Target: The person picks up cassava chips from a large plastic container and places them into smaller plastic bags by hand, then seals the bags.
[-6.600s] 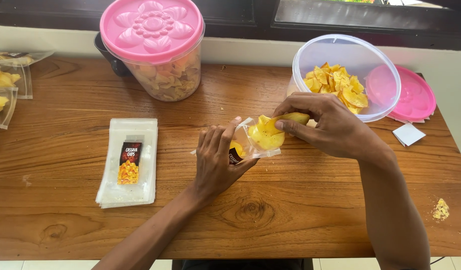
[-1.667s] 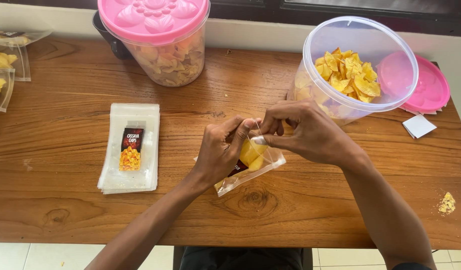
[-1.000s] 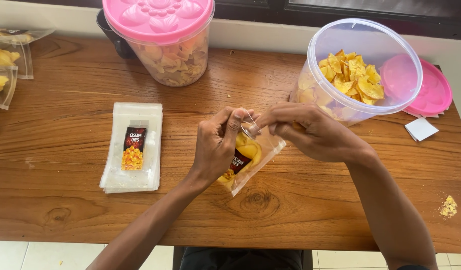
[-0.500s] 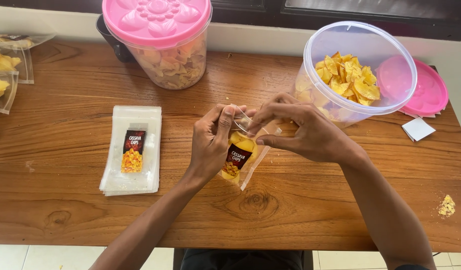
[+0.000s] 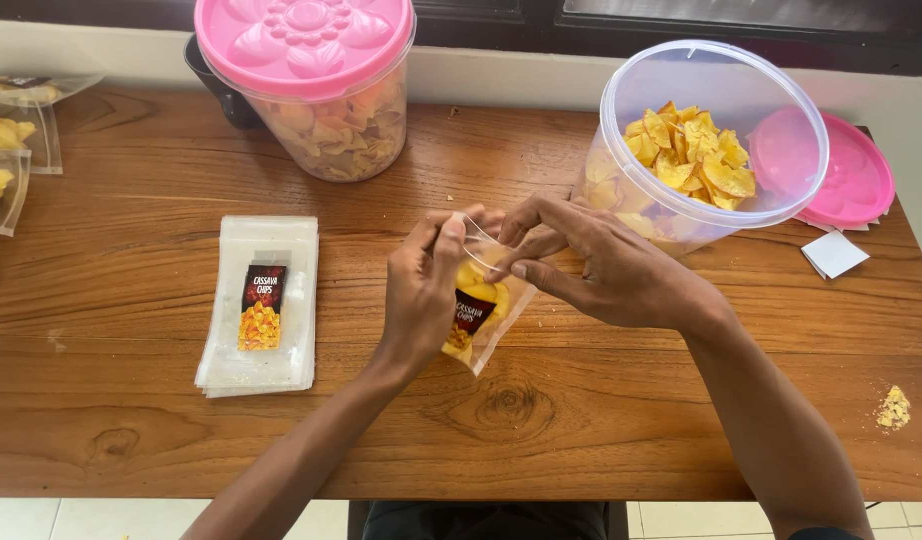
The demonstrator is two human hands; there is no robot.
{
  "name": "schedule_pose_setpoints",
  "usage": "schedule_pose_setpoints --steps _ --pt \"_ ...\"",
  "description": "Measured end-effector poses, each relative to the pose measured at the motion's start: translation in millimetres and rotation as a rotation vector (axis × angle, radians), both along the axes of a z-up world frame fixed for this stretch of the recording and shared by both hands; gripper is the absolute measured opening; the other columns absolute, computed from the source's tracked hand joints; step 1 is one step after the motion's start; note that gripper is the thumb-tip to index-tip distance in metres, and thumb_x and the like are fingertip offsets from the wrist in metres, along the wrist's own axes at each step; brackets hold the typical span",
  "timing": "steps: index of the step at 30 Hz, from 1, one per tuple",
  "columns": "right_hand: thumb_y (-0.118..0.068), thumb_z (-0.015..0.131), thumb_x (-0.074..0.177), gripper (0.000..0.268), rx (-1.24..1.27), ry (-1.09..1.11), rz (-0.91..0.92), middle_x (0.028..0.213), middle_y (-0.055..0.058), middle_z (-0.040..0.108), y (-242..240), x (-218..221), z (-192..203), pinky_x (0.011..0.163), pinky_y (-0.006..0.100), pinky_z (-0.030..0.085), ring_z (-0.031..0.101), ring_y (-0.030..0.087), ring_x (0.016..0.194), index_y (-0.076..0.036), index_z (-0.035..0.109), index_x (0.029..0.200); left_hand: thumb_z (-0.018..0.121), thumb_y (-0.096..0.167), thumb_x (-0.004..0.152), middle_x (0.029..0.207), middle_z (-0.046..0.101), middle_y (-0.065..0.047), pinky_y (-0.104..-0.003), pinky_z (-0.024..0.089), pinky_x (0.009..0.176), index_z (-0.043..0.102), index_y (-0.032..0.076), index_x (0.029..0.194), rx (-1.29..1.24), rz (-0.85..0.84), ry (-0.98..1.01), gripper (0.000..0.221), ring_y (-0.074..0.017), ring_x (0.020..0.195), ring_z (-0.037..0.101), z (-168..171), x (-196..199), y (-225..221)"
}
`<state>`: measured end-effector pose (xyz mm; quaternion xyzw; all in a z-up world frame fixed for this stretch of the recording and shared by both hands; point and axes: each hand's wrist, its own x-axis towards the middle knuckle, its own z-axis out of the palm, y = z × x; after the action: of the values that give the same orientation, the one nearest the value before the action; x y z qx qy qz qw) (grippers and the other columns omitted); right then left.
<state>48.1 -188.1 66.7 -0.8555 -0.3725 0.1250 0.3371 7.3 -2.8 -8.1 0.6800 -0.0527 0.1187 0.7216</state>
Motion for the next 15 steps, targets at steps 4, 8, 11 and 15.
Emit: schedule_pose_setpoints --steps 4,8,11,15 --pt "-0.02 0.063 0.098 0.016 0.084 -0.054 -0.169 0.089 0.007 0.081 7 -8 0 0.083 0.042 0.053 0.066 0.026 0.082 -0.02 0.057 0.113 0.063 0.041 0.096 0.138 0.056 -0.029 -0.059 0.049 0.104 0.032 -0.005 0.153 0.384 0.089 -0.376 0.079 -0.047 0.121 0.061 -18 -4 -4" --pt "-0.023 0.063 0.097 0.022 0.11 -0.084 -0.265 0.089 0.005 0.079 8 -13 -5 0.074 0.038 0.054 0.063 0.02 0.075 -0.024 0.056 0.118 0.09 0.027 0.072 0.135 0.051 -0.037 -0.065 0.046 0.104 0.027 -0.005 0.153 0.602 0.198 -0.304 0.108 -0.0586 0.12 0.055 -21 0 -8" --pt "-0.027 0.057 0.1 0.019 0.133 -0.064 -0.252 0.09 0.01 0.079 5 -14 3 0.074 0.038 0.055 0.068 0.024 0.08 -0.022 0.055 0.118 0.088 0.017 0.069 0.126 0.057 -0.033 -0.062 0.048 0.101 0.034 -0.003 0.152 0.601 0.165 -0.195 0.101 -0.0554 0.115 0.059 -47 7 -4" --pt "-0.023 0.059 0.099 0.013 0.195 -0.144 -0.232 0.086 0.009 0.079 -11 -18 23 0.071 0.042 0.055 0.068 0.027 0.074 -0.019 0.062 0.111 0.087 0.023 0.068 0.116 0.063 -0.024 -0.056 0.052 0.092 0.045 0.003 0.144 0.584 0.131 -0.185 0.09 -0.0479 0.108 0.065 -65 11 -1"
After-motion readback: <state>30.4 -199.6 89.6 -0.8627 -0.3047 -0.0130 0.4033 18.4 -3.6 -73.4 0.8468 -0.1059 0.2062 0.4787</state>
